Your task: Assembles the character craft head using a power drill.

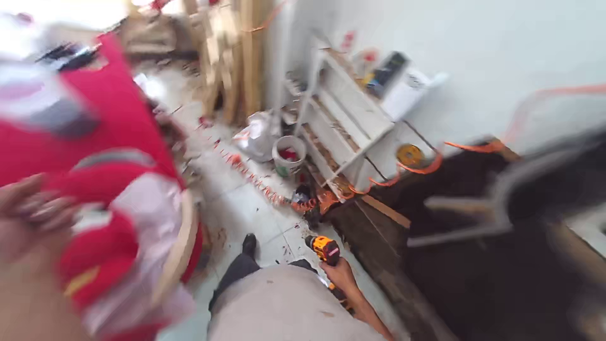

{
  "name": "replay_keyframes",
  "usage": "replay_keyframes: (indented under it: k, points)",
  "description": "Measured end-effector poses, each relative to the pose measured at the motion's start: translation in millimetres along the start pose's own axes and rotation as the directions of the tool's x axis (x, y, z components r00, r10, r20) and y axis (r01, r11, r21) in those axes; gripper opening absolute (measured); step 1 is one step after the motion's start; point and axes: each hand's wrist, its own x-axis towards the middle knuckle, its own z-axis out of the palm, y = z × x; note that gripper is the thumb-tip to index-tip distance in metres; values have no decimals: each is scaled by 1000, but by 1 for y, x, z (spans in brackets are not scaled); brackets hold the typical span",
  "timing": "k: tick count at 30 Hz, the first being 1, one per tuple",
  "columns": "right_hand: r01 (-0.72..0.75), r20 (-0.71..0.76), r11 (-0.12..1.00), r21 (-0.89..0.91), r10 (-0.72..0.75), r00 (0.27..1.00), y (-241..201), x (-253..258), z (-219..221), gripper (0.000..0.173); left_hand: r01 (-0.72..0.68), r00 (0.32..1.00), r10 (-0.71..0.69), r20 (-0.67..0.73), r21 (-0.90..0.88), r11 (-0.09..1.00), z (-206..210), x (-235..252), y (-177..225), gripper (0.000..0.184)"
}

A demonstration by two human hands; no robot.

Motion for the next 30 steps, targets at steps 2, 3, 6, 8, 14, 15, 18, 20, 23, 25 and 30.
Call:
replay_keyframes:
  k: [2, 3, 6, 8, 14, 15, 18, 20, 23, 25, 30]
  points:
    - [264, 115, 951, -162, -247, 962, -13, 6, -11, 37, 80, 996, -83, -24, -98, 992, -15, -93, -42, 43]
    - [399, 192, 893, -207, -363, 912, -20, 3, -14, 36, 90, 986, -110, -123, -155, 984, -15, -134, -57, 41]
    - [729, 392, 641, -239, -623, 677, -43, -12, -23, 41, 36, 952, -126, -280, -308, 951, -32, -231, -87, 33]
    - [852, 463, 499, -157, -725, 509, -61, -30, -26, 47, -55, 942, -76, -326, -374, 926, -47, -287, -96, 34]
    - [815, 550, 364, 450, -832, 68, -86, -118, 15, 63, -276, 832, 16, -554, -390, 879, -104, -428, -119, 30]
    - [778, 553, 371, 508, -832, 36, -89, -137, 26, 62, -261, 790, -14, -613, -357, 897, -115, -445, -124, 29]
    - [654, 549, 415, 632, -836, -1, -86, -193, 62, 56, -176, 654, -127, -746, -314, 933, -149, -494, -140, 34]
    - [569, 576, 466, 677, -817, -16, -80, -230, 85, 48, -215, 593, -180, -785, -370, 904, -172, -526, -145, 40]
    - [484, 657, 542, 687, -748, -94, -67, -290, 112, 37, -398, 594, -109, -797, -410, 821, -203, -577, -137, 30]
    - [441, 688, 578, 687, -713, -138, -51, -334, 131, 34, -523, 602, -17, -798, -411, 747, -229, -607, -126, 28]
    - [386, 711, 611, 691, -673, -206, -2, -430, 180, 31, -674, 605, 77, -792, -459, 579, -293, -662, -101, 25]
